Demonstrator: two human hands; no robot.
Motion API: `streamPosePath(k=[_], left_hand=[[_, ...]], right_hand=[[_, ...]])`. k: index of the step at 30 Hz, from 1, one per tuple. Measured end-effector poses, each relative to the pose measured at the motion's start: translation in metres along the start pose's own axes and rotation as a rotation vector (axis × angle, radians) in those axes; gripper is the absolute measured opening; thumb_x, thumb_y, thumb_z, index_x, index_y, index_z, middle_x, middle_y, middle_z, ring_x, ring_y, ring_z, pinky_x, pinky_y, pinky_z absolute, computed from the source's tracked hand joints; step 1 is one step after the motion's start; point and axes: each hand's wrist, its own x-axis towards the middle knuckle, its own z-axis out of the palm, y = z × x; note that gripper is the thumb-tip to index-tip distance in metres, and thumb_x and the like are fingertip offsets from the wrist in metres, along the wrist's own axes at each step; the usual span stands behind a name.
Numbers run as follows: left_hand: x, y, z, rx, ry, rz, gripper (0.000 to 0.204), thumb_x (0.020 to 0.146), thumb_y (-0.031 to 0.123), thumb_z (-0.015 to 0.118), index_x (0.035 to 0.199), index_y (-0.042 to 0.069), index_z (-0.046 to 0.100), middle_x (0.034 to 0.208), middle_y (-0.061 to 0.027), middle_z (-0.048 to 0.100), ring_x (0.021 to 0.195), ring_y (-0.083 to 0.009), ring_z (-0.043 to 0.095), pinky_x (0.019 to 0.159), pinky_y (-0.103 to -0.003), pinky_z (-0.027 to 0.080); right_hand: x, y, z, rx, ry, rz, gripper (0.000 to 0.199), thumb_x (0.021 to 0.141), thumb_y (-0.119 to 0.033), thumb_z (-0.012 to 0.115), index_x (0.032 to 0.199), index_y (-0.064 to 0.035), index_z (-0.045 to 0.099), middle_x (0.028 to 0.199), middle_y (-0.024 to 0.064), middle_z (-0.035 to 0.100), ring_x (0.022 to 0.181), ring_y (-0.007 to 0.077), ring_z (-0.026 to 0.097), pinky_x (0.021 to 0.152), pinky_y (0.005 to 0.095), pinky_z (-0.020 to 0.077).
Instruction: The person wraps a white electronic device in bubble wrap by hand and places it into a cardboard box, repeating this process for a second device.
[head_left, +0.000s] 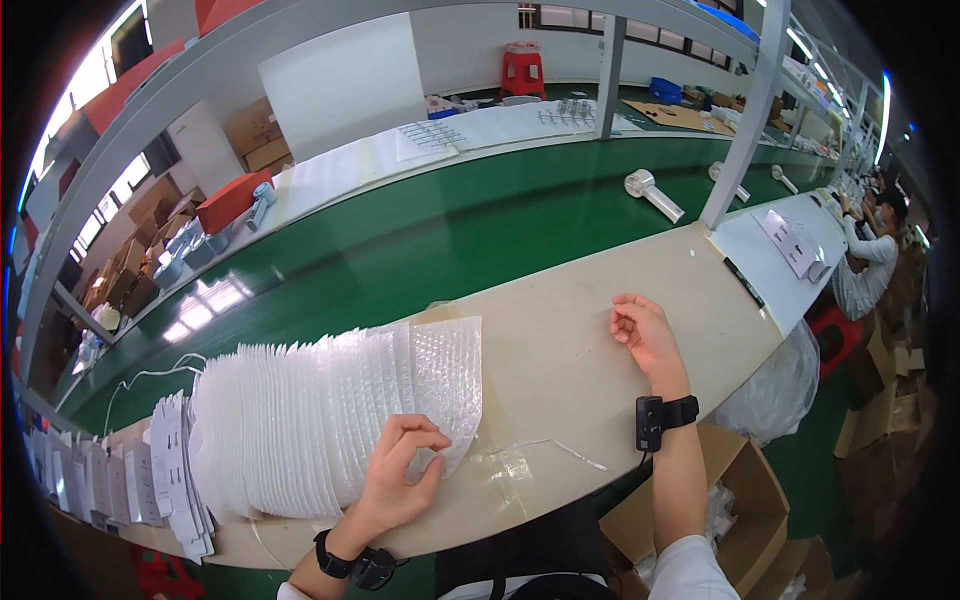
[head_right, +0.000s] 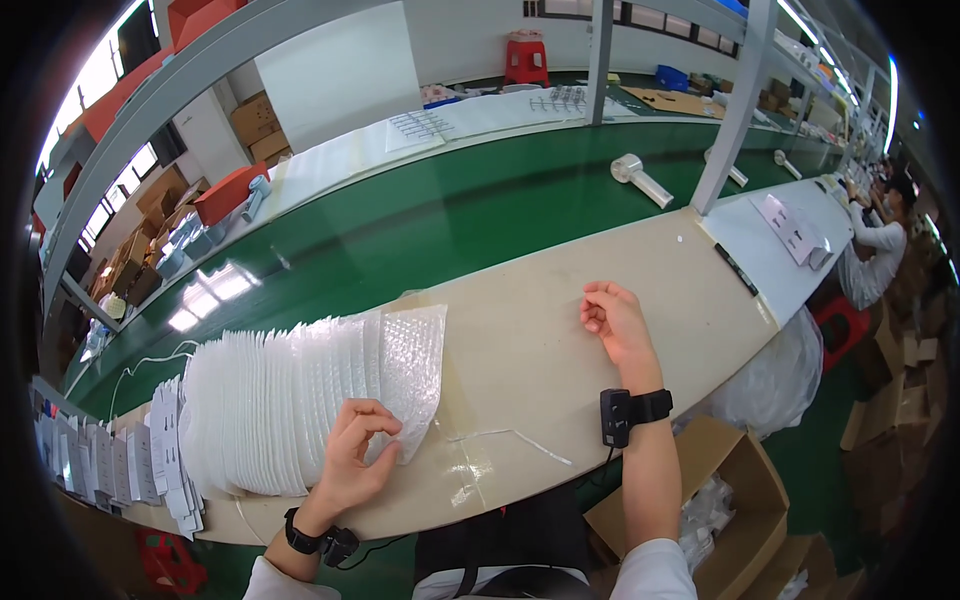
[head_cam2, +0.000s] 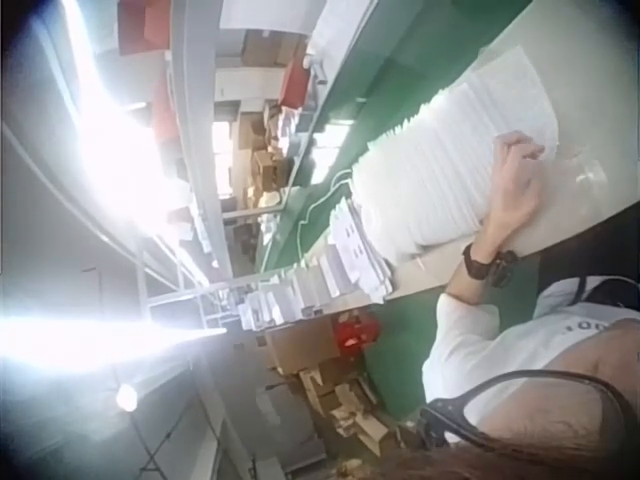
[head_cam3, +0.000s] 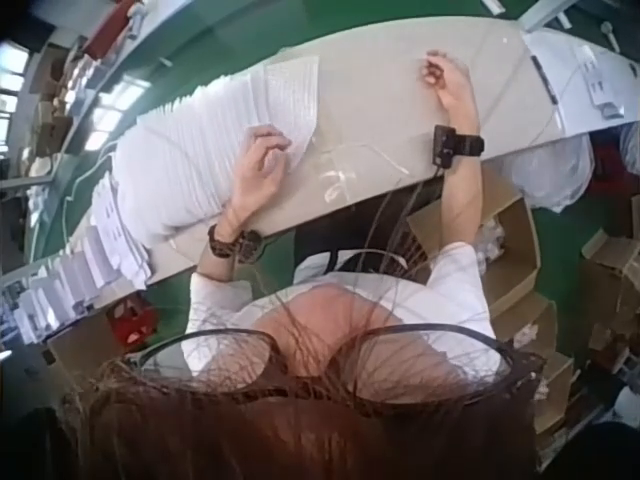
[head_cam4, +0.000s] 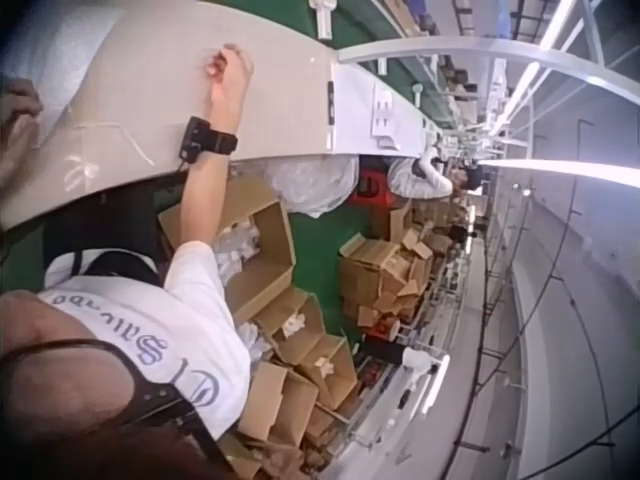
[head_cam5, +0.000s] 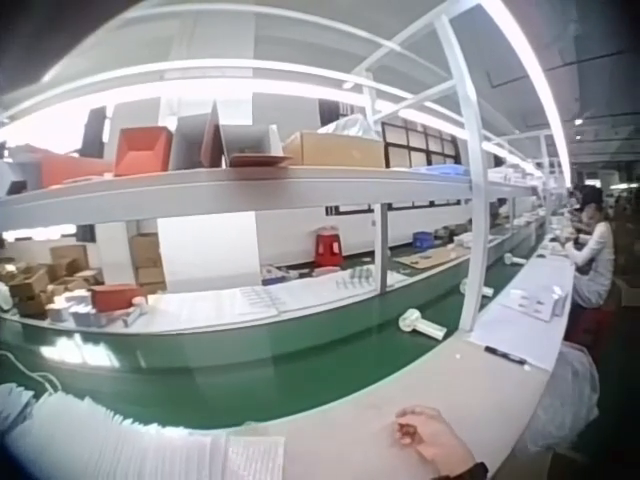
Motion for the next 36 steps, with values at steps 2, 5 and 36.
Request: streamPosePath(k=[2,5,36], left_hand=[[0.007,0.010,0.001,0.093,-0.091,0.017,0.027,0.075,-0.010,0.066,0.099,0.001,0.062,0.113,-0.0140,0.050,0.102,-0.0246,0.057,0.088,-0.032,0.048],[0.007,0.016,0.006,0.238,-0.190,0.001,0.025,0.075,-0.007,0.067,0.098,0.001,0.063,0.115,-0.0158,0.053,0.104,-0.0290,0.057,0.090,-0.034,0.048],[0.041,0.008,0.020,0.389,-0.257,0.123,0.019,0.076,0.000,0.066,0.095,0.003,0.067,0.090,-0.0119,0.065,0.081,-0.0322,0.063,0.078,-0.038,0.052]], right_hand=[[0.001,-0.004,-0.001,-0.039,0.000,0.000,0.009,0.090,-0.004,0.053,0.097,-0.0007,0.057,0.074,0.0066,0.060,0.060,0.0128,0.056,0.050,0.0227,0.0403],[0.005,-0.003,-0.003,-0.066,-0.009,0.013,0.009,0.090,-0.004,0.054,0.097,-0.0009,0.058,0.074,0.0065,0.060,0.061,0.0128,0.056,0.050,0.0228,0.0409],[0.179,-0.051,-0.063,-0.808,0.440,-0.181,0.021,0.084,-0.008,0.059,0.103,-0.0008,0.057,0.083,0.0119,0.064,0.068,0.0227,0.066,0.055,0.0358,0.0516]])
